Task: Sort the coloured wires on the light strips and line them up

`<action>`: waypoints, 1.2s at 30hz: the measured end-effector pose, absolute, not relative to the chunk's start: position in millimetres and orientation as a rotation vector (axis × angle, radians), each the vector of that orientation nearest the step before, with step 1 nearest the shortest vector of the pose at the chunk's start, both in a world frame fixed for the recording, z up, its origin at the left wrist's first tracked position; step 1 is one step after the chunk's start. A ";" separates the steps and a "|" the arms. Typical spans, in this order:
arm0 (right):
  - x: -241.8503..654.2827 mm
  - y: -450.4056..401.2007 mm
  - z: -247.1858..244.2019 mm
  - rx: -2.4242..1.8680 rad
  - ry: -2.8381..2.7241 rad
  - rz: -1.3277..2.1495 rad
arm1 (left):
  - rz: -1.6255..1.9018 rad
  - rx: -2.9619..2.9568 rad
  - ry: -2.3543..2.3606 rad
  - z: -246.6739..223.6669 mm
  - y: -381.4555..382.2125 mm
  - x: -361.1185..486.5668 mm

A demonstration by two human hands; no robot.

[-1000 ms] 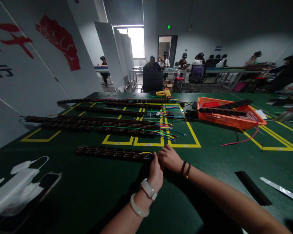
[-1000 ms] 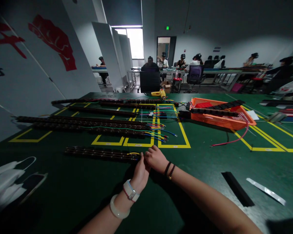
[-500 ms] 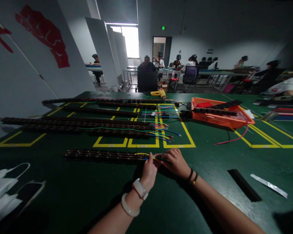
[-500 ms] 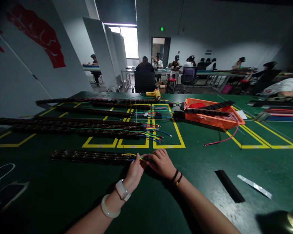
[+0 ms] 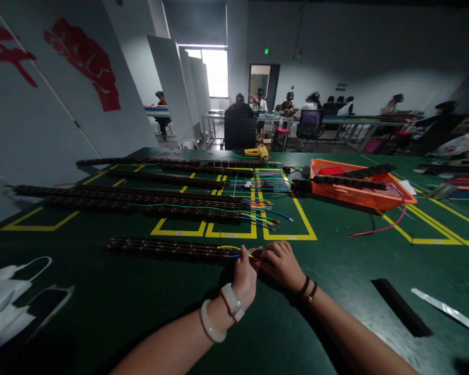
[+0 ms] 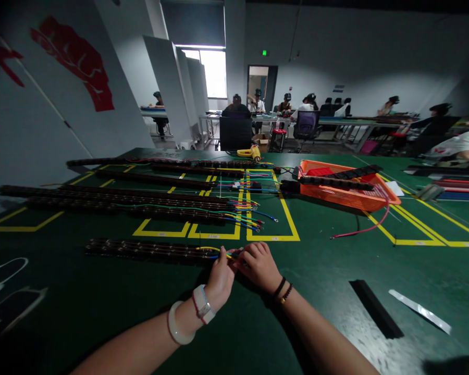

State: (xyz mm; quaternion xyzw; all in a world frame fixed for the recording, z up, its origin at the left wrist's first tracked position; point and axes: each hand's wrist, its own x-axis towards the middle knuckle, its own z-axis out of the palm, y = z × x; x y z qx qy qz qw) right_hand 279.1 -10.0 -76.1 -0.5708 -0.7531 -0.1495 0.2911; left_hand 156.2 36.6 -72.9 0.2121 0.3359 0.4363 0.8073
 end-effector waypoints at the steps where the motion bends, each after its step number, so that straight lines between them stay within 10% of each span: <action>1: 279.7 -10.7 -76.2 -1.533 -2.002 -0.405 | 0.890 0.471 0.688 -72.1 37.1 151.1; 36: 300.4 34.7 -48.6 -1.762 -2.077 -0.440 | 0.664 0.639 0.573 -78.4 42.1 118.6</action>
